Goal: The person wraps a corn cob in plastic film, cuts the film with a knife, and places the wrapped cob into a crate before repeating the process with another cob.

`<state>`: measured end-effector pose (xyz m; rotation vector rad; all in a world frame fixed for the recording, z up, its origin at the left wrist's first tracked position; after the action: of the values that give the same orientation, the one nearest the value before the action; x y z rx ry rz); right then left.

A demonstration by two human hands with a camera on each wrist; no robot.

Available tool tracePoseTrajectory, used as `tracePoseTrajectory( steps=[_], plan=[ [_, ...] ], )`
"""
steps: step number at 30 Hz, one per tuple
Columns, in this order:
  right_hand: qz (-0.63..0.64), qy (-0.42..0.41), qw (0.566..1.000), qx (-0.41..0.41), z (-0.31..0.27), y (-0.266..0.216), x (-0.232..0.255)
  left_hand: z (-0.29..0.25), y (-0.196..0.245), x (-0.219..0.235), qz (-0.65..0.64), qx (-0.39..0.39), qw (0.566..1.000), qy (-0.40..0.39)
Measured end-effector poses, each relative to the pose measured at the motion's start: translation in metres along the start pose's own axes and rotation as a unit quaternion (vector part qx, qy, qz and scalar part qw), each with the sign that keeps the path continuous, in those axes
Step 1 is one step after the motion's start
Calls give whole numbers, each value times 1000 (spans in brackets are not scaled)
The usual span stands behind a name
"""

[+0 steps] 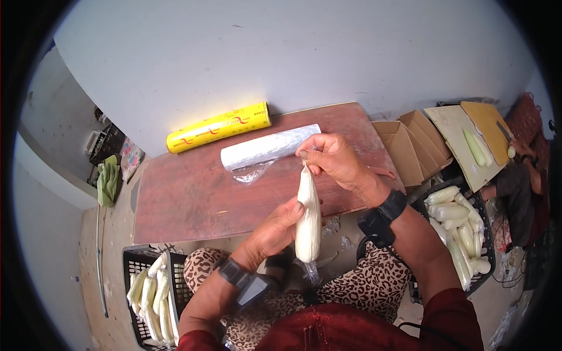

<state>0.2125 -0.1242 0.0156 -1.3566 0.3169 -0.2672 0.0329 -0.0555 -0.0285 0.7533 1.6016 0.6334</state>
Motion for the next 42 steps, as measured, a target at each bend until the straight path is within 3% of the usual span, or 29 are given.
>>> tracePoseTrajectory(
  steps=[2,5,11,22,25,36,42],
  plan=[
    [11,-14,1000,1,0,2,-2,2,-1,3,29,5,1000,9],
    [14,-21,1000,3,1,4,-3,3,-3,4,119,27,989,86],
    [-7,8,1000,-12,3,6,2,3,7,-12,89,-36,988,117],
    [36,-39,999,-6,4,4,-6,-2,17,-7,72,-29,995,68],
    [36,-71,995,-52,0,0,-11,0,19,-9,72,-44,994,71],
    [47,-73,996,-13,1,4,-15,4,24,-13,87,-100,984,120],
    [10,-81,997,-5,-1,0,-18,1,32,-13,73,-94,990,81]
  ],
)
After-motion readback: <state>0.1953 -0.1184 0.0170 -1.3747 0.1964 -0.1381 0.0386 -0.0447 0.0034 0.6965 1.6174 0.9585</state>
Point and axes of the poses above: each hand's wrist, its own z-axis towards the middle knuckle, its own x-axis out of the back of the hand, y = z × x, the point moved 1 cm from there along z, towards the middle knuckle, and after that the axes turned 2 degrees about -z, right-handed, at the moved point
